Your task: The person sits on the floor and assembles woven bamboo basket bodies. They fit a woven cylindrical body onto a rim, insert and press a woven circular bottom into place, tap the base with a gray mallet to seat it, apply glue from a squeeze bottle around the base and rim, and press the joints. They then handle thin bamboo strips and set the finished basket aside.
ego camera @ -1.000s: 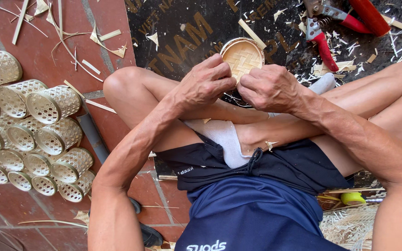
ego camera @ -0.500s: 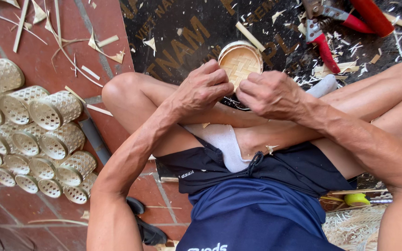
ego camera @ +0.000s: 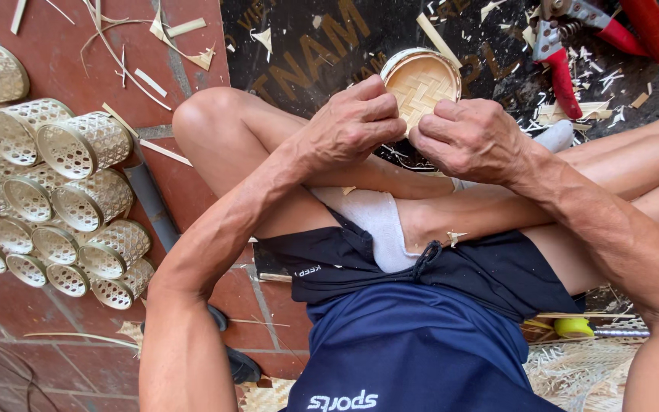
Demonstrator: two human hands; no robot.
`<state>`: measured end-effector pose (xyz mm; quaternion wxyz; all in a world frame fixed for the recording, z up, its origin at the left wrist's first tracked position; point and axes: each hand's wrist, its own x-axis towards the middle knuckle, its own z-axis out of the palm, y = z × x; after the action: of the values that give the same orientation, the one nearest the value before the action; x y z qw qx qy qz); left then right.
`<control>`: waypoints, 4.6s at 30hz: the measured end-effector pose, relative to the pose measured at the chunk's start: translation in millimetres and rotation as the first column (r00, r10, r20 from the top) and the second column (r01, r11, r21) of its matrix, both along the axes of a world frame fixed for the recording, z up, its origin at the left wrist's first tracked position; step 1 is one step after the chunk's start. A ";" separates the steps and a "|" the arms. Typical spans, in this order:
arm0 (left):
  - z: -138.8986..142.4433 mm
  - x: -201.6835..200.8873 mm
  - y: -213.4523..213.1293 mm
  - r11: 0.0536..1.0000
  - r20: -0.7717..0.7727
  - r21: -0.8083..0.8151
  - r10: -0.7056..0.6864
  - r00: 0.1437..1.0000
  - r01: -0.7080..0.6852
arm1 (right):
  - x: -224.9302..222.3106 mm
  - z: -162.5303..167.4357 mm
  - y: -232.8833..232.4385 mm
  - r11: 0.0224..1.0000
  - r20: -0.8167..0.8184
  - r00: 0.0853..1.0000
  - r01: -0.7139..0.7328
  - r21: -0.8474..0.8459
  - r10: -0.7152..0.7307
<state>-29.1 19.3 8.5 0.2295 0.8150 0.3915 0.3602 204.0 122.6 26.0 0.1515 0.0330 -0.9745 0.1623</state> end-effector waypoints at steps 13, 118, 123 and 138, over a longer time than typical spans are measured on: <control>-6.4 -14.0 14.5 0.995 -0.058 0.103 0.008 0.998 -0.002 | -22.2 14.1 2.3 0.997 -0.040 0.998 0.059 0.041 -0.058; -2.4 56.7 -20.8 0.916 -0.237 -0.045 0.377 0.895 -0.398 | 26.8 -11.1 -23.1 0.897 0.107 0.937 0.349 -0.270 -0.332; -2.7 62.6 -21.0 0.908 -0.305 0.047 0.410 0.859 -0.416 | 30.6 -19.1 -21.6 0.903 0.131 0.944 0.328 -0.276 -0.303; -0.7 60.2 -29.1 0.932 -0.299 0.143 0.361 0.883 -0.333 | 42.4 -23.3 15.0 0.877 0.091 0.972 0.234 -0.421 -0.215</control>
<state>31.1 -9.8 7.8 0.0586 0.7885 0.5468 0.2754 246.4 137.6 2.6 0.1526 -0.1176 -0.9150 0.3544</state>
